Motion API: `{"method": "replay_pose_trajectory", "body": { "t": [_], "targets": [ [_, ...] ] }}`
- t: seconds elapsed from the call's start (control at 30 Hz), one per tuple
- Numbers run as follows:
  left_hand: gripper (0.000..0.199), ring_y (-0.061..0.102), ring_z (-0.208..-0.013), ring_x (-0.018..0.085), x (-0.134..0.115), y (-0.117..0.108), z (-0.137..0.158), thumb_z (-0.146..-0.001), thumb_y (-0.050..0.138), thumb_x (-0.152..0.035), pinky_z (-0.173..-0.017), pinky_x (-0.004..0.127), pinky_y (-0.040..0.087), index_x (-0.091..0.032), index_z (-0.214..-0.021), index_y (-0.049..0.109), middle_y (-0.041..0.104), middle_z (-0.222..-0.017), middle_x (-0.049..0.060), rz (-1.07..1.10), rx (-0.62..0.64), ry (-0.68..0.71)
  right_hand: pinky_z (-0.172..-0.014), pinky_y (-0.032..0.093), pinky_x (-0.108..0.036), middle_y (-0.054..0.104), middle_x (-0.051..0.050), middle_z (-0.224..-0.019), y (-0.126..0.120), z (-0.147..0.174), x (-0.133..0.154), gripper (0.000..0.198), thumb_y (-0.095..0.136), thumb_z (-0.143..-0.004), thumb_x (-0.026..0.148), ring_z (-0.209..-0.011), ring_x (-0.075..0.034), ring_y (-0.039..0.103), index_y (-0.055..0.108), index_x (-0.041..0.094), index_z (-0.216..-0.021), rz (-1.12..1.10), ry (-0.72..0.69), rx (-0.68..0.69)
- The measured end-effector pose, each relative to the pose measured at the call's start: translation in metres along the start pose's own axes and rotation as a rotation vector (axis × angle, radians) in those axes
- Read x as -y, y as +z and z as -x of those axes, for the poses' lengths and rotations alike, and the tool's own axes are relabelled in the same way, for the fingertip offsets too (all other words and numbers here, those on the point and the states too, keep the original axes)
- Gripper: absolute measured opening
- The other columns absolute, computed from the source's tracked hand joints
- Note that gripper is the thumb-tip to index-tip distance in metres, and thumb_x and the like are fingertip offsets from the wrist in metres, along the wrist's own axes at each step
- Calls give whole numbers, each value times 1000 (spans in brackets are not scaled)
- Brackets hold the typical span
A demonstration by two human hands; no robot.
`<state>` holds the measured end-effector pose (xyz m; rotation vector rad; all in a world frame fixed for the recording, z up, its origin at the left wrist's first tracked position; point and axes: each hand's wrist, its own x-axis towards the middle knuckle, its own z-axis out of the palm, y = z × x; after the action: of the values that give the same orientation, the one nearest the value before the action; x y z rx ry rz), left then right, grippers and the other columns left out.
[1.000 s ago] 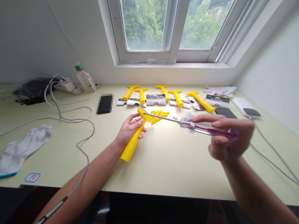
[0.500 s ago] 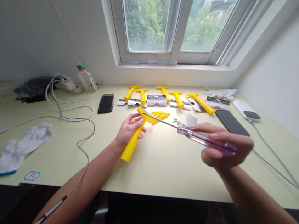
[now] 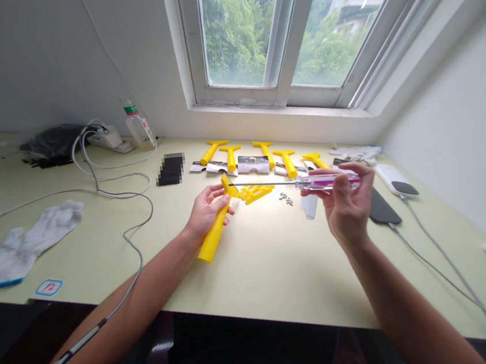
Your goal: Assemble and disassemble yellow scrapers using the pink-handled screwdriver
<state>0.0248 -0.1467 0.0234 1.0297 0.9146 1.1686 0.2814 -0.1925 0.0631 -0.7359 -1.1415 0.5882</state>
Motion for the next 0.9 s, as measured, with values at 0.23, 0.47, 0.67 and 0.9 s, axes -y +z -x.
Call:
{"method": "replay_pose_trajectory", "body": {
  "t": [0.23,0.47,0.67,0.9],
  "targets": [
    [37,65,-55,11,-1,0,1,-77,76,-27,-36,21,47,-17,-107,56,53,-122,12,-34,-26,24,-54,51,-25,63,0,-81,-21,-4,9,18,67,-88,36,-59,-11,59,58,22,-94,482,-168,10],
    [43,66,-55,12,-4,0,1,-74,79,-32,-35,22,47,-17,-108,57,54,-122,12,-80,-34,85,-43,46,-22,63,1,-85,-39,-21,2,28,63,-89,46,-45,-6,48,52,23,-100,316,64,202],
    [42,66,-55,12,-8,5,5,-74,77,-30,-35,21,47,-17,-108,56,53,-124,13,-135,-71,93,-56,55,-28,66,0,-90,-43,-22,2,35,69,-84,49,-53,-10,57,52,27,-106,430,148,247],
    [42,66,-54,14,-9,4,3,-74,75,-29,-35,23,48,-17,-108,53,52,-123,13,-141,-65,97,-56,56,-30,63,1,-86,-40,-21,-2,39,69,-84,50,-57,-13,62,48,28,-107,343,169,280]
  ]
}}
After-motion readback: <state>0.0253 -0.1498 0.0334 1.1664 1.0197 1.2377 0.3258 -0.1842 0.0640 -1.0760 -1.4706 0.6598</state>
